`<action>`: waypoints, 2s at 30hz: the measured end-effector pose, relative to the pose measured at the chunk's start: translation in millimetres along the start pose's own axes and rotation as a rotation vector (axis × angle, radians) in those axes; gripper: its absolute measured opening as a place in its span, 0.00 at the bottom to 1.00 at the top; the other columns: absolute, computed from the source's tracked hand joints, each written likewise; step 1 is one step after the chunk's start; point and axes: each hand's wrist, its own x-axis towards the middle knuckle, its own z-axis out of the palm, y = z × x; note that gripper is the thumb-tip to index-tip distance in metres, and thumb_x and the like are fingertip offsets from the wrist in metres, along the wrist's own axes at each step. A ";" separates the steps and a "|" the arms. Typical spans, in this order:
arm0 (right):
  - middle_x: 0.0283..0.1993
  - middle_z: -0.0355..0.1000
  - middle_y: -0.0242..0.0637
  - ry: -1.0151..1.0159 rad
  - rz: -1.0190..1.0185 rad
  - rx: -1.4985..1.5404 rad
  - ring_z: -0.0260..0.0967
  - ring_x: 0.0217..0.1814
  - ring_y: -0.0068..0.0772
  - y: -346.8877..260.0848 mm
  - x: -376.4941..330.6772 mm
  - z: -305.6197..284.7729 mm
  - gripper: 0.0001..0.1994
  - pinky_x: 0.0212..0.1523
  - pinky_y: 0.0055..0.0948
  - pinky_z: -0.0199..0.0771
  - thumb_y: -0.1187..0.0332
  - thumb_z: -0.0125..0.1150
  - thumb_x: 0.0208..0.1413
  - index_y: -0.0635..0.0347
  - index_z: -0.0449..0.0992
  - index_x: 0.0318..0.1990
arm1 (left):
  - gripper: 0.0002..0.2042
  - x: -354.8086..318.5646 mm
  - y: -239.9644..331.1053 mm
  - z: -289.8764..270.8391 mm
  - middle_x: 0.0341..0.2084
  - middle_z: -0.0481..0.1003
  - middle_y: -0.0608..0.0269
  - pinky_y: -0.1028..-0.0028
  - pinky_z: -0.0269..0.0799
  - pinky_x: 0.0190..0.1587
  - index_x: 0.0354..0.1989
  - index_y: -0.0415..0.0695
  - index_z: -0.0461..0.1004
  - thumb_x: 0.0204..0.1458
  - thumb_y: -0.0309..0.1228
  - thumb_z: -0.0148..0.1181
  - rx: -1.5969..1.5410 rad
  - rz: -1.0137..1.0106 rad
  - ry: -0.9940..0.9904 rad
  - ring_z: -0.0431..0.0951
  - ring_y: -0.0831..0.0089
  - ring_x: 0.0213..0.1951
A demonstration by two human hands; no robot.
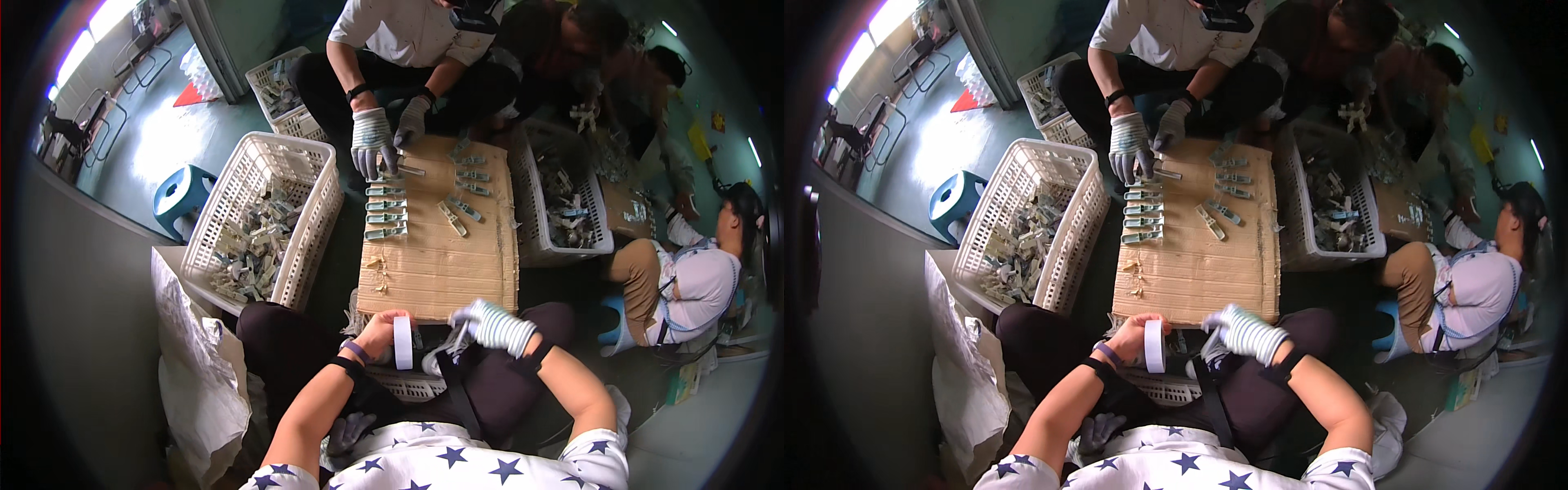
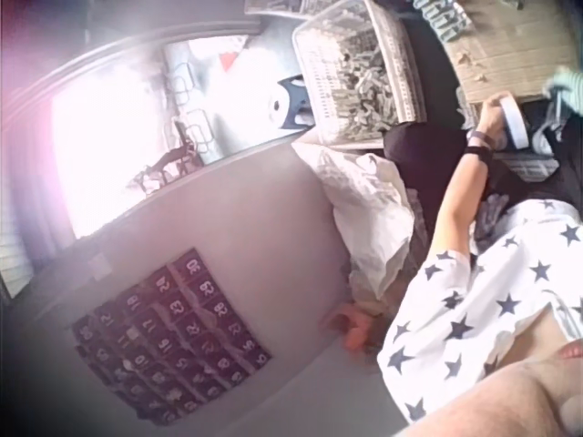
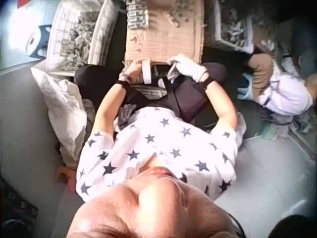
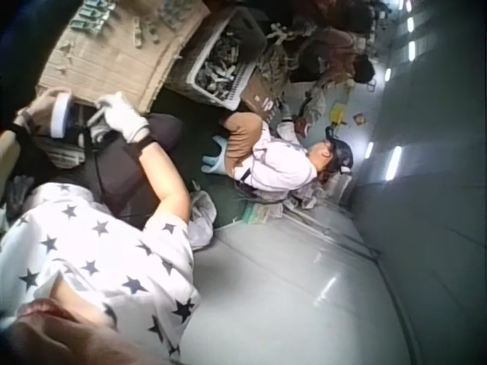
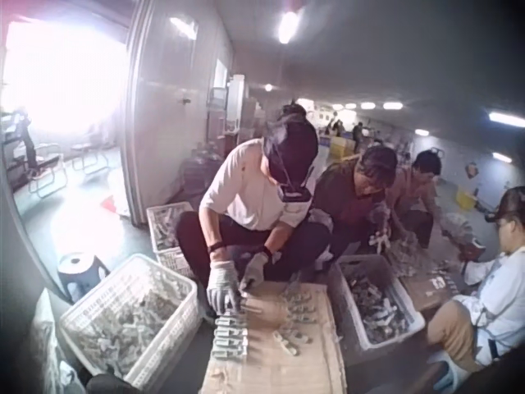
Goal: The recorder is assembling small plastic and metal components, likely clips or fasteners, using tape and manual assembly while sitting on the floor of a manufacturing facility.
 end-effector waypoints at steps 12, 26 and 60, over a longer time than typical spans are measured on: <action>0.44 0.70 0.45 0.726 0.407 -0.480 0.70 0.45 0.46 26.9 170.1 -90.2 0.11 0.43 0.42 0.70 0.64 0.57 0.50 0.52 0.75 0.42 | 0.05 -2.9 0.0 6.6 0.30 0.77 0.69 0.79 0.72 0.34 0.34 0.45 0.76 0.55 0.27 0.54 -0.001 -0.055 0.052 0.76 0.80 0.32; 0.38 0.71 0.48 0.533 0.304 -0.481 0.69 0.40 0.52 54.6 93.1 -36.9 0.07 0.40 0.42 0.70 0.69 0.56 0.47 0.59 0.73 0.35 | 0.04 -2.2 3.3 4.5 0.31 0.78 0.66 0.76 0.73 0.37 0.34 0.45 0.77 0.54 0.26 0.56 -0.040 -0.111 0.080 0.77 0.76 0.35; 0.36 0.72 0.44 0.061 0.289 -0.566 0.71 0.41 0.48 20.4 16.0 -65.4 0.07 0.41 0.40 0.72 0.64 0.56 0.49 0.56 0.75 0.31 | 0.05 0.9 -0.1 1.5 0.32 0.78 0.65 0.76 0.73 0.37 0.35 0.45 0.77 0.55 0.26 0.53 -0.004 -0.075 0.058 0.77 0.76 0.34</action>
